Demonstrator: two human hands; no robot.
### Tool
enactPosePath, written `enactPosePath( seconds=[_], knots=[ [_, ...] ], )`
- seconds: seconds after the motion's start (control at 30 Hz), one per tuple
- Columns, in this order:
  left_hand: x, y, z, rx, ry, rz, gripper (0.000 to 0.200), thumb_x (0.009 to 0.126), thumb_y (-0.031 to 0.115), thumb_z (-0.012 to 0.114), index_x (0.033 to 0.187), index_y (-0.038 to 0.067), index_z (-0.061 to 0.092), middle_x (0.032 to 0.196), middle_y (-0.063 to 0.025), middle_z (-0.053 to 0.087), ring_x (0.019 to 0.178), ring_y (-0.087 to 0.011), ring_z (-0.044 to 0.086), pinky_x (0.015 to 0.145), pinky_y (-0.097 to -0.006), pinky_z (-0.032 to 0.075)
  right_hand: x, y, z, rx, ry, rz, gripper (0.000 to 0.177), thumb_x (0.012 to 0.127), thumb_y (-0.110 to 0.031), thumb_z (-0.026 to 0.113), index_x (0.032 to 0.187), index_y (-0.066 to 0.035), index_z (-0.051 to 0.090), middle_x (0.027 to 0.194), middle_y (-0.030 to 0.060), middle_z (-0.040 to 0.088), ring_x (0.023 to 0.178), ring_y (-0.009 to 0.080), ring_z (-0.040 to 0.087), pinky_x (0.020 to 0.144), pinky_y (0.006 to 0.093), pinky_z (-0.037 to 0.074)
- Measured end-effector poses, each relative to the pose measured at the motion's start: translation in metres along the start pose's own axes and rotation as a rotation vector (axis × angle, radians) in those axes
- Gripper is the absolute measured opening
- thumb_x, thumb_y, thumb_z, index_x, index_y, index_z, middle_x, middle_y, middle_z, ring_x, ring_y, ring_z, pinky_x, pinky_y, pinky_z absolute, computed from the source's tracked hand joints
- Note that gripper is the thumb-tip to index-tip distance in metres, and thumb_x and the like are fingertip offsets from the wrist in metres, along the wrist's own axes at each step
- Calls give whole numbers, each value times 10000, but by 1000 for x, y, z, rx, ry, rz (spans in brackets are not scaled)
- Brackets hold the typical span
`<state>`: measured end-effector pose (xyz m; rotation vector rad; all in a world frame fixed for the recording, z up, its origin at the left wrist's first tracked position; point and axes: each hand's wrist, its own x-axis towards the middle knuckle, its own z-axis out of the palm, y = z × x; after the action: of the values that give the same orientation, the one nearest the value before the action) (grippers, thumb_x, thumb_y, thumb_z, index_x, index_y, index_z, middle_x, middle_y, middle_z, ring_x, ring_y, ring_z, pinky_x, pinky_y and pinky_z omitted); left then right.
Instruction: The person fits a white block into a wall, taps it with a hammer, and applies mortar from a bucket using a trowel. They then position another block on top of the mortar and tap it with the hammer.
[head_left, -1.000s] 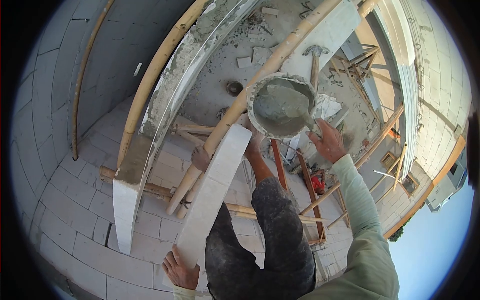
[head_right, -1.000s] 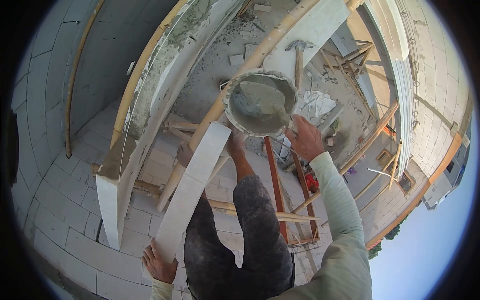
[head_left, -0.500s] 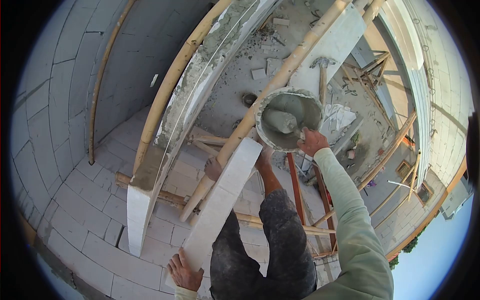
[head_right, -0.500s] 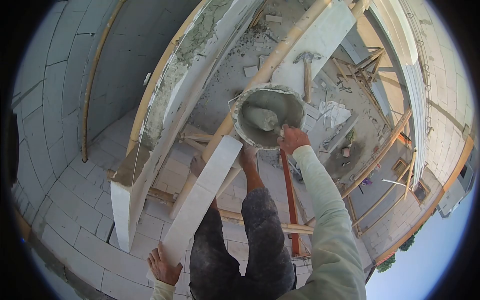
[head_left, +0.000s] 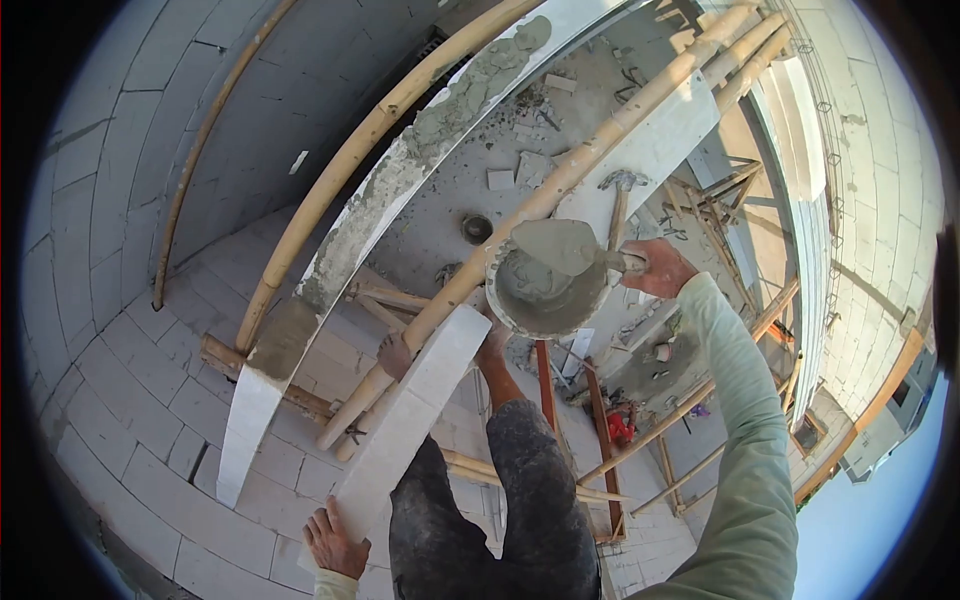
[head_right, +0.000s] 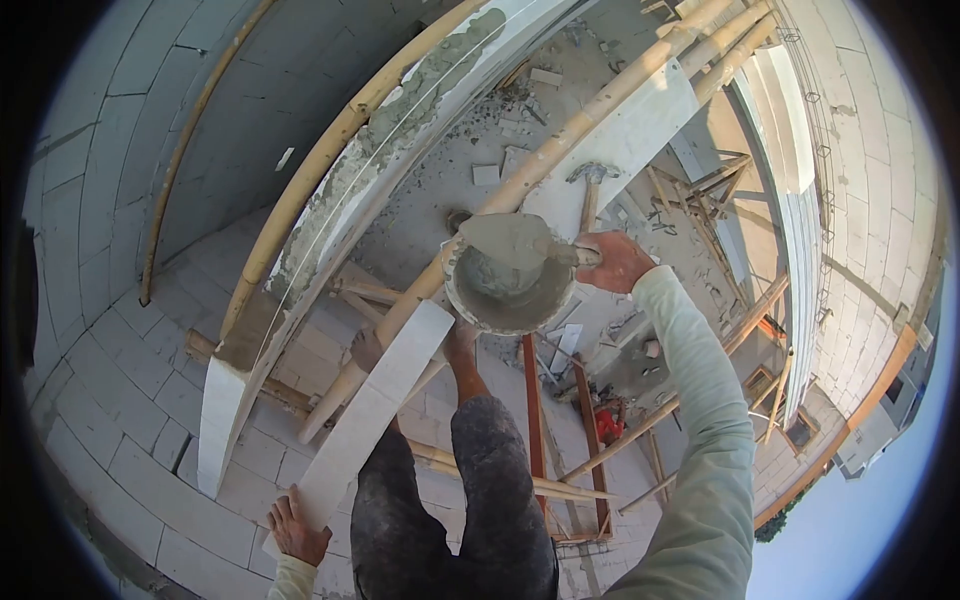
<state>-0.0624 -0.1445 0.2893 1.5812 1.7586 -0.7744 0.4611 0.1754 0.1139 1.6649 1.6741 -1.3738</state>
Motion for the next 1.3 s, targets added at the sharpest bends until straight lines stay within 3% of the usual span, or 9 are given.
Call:
enactPosePath(
  seconds=[0.1,0.17,0.23,0.3,0.43,0.6,0.8,1.1,1.3],
  knots=[
    [-2,1,2,4,-7,-8,932,520,105,730,1361,-10,346,1023,-180,467,903,-368,478,838,-491,364,41,-7,-44,-124,197,-150,555,693,-242,700,1188,-6,616,1075,251,655,1036,382,619,929,414,469],
    [-2,1,3,5,-2,-5,932,520,103,727,1363,-6,347,1031,-182,469,903,-369,478,841,-490,364,68,-21,-82,86,155,-112,563,697,-237,705,1207,-15,614,1069,242,661,1031,353,630,923,392,475],
    [-4,1,4,-4,-3,-13,936,519,103,727,1367,-3,345,1034,-182,468,907,-371,478,848,-492,364,87,-43,-113,-69,270,-36,561,729,-247,712,1237,-37,604,1075,234,661,1029,349,630,920,388,478],
    [-3,3,5,-14,-4,-20,940,518,103,726,1370,-1,344,1038,-182,468,910,-373,477,855,-494,363,114,-42,-131,-400,495,-142,576,748,-261,727,1276,-81,583,1155,202,638,1031,364,624,930,428,485],
    [-4,7,3,-13,-15,-34,946,519,101,726,1376,3,339,1044,-182,467,921,-375,475,867,-496,362,131,-76,-152,-616,589,-281,503,757,-191,700,1239,-107,583,1142,146,629,1017,354,622,925,446,486],
    [-5,9,3,-7,-23,-51,956,517,100,729,1382,2,334,1061,-187,469,936,-376,476,866,-494,362,151,-76,-131,-891,734,-485,462,709,-131,686,1152,-158,556,977,80,571,959,299,617,827,427,495],
    [-5,12,0,-14,-7,-33,918,534,87,709,1373,-3,346,1048,-182,468,921,-369,478,844,-493,363,144,-75,-99,-889,773,-525,372,747,-125,659,1094,-173,535,982,64,556,992,257,605,777,405,494],
    [-5,6,1,-17,-28,-49,905,541,78,709,1368,-1,350,1054,-183,472,937,-375,481,841,-492,364,121,-107,-23,-711,790,-442,291,788,-110,598,1067,-144,521,960,80,549,957,287,596,738,447,493],
    [-2,3,-2,-21,-32,-42,909,546,87,721,1372,2,351,1071,-184,476,953,-379,483,883,-498,364,117,-112,-19,-713,769,-381,299,781,-92,592,1068,-143,521,969,94,545,982,289,596,750,458,493]
  ],
)
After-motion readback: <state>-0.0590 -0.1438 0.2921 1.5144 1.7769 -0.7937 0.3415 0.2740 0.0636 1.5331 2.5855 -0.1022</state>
